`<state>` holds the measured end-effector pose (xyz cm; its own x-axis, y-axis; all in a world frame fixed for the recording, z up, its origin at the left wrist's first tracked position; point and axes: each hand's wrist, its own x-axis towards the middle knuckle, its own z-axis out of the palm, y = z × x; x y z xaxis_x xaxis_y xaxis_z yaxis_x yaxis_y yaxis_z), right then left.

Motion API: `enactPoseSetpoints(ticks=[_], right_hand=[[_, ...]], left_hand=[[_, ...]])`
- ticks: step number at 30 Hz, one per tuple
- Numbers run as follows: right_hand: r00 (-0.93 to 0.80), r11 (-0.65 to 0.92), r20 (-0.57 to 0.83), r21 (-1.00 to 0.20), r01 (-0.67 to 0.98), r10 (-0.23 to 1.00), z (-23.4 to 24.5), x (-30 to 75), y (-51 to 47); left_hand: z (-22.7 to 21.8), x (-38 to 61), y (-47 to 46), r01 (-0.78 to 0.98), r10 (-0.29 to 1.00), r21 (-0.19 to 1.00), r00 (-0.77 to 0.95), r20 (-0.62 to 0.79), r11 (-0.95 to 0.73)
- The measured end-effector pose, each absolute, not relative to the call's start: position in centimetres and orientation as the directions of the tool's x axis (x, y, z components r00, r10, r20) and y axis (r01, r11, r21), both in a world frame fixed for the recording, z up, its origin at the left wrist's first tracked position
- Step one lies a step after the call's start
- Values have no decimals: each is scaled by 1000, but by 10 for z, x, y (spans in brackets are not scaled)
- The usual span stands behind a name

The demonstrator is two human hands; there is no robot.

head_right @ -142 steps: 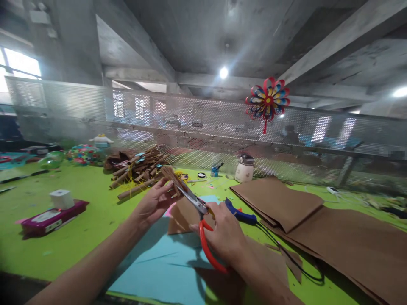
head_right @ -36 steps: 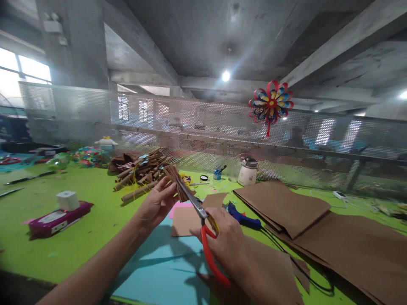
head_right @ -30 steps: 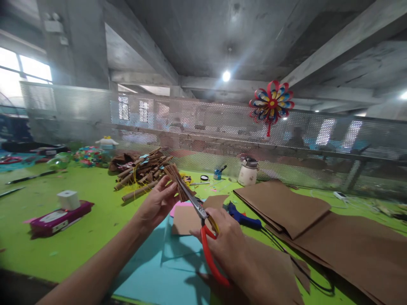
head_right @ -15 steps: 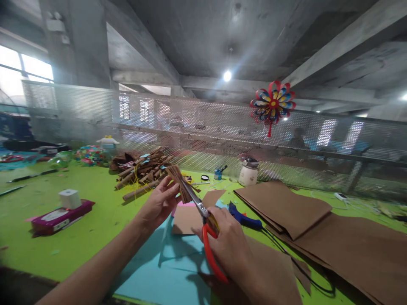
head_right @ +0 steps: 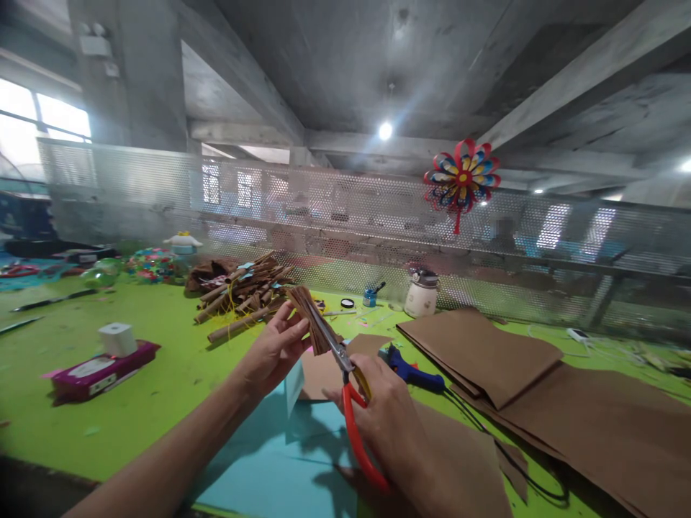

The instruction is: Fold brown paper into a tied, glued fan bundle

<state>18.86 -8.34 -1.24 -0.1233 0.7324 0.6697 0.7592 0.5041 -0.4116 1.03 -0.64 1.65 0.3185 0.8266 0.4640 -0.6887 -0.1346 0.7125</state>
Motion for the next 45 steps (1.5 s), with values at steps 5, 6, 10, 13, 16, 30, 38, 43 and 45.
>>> enactPoseSetpoints(ticks=[5,6,10,13,16,30,38,43,45], right_hand=[[-101,493,690,-399,774,717,-13,189,-84],[-97,484,691,-392,782,716,-13,190,-83],[-99,484,709,-366,795,698,-14,191,-80],[-104,496,721,-357,791,685,-14,191,-79],[-107,508,726,-359,783,679,-14,190,-78],[-97,533,723,-406,742,684,-12,185,-84],[-71,500,717,-408,764,694,-8,184,-87],[-48,483,699,-441,757,714,-1,180,-92],[-40,478,696,-449,755,717,-2,179,-91]], left_hand=[[17,11,-7,-690,832,714,321,453,-123],[18,11,-7,-690,829,713,322,457,-125],[17,12,-9,-668,821,731,335,461,-138],[16,12,-10,-648,816,749,354,457,-139],[16,13,-12,-643,801,755,381,462,-129],[16,13,-13,-650,787,752,405,466,-111],[16,13,-14,-651,783,749,400,476,-123],[14,15,-16,-633,764,767,443,469,-104],[13,16,-16,-628,758,772,455,467,-99]])
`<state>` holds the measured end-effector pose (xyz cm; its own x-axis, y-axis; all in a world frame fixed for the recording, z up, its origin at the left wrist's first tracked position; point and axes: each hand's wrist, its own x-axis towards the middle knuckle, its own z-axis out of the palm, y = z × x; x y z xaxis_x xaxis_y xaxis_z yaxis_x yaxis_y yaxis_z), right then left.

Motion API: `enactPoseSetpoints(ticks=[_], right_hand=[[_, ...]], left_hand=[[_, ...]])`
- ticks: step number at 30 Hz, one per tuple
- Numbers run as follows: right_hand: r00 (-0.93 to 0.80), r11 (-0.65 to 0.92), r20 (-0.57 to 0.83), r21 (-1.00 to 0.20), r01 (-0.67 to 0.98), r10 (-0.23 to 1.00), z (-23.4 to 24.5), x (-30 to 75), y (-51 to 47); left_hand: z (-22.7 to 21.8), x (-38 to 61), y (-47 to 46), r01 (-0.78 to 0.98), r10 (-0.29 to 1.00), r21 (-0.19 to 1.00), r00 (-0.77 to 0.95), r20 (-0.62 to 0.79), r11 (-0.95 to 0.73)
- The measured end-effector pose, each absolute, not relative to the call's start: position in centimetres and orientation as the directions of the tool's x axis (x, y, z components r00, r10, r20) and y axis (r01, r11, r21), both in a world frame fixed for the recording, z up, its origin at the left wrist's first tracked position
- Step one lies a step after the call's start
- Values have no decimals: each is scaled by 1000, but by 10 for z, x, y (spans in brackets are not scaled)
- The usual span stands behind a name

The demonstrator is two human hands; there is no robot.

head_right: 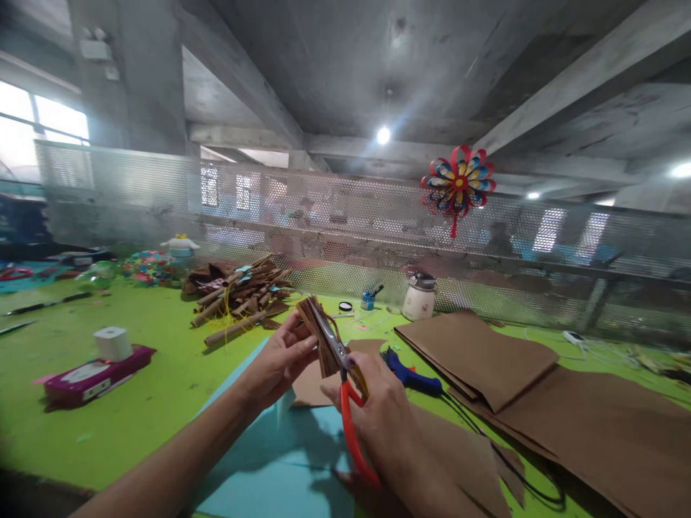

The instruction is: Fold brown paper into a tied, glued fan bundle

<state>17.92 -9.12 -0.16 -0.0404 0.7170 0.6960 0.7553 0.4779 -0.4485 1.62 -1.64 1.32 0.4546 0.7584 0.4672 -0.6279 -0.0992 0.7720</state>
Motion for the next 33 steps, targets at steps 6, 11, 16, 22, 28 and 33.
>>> enactPoseSetpoints(ticks=[6,11,16,22,28,33], right_hand=[[-33,489,708,-452,746,706,-5,180,-88],[-48,507,699,-467,724,713,-2,180,-91],[-48,503,686,-483,717,726,1,179,-94],[-49,496,674,-490,716,737,-3,181,-91],[34,471,698,-518,714,715,0,184,-89],[246,358,607,-697,622,755,-3,204,-70]], left_hand=[[13,17,-16,-631,743,770,469,478,-97],[13,17,-16,-644,738,760,469,486,-91],[13,18,-16,-642,741,761,467,483,-91],[12,18,-15,-631,751,769,459,476,-102],[13,16,-14,-621,756,778,462,463,-97],[14,13,-13,-624,753,780,492,437,-45]])
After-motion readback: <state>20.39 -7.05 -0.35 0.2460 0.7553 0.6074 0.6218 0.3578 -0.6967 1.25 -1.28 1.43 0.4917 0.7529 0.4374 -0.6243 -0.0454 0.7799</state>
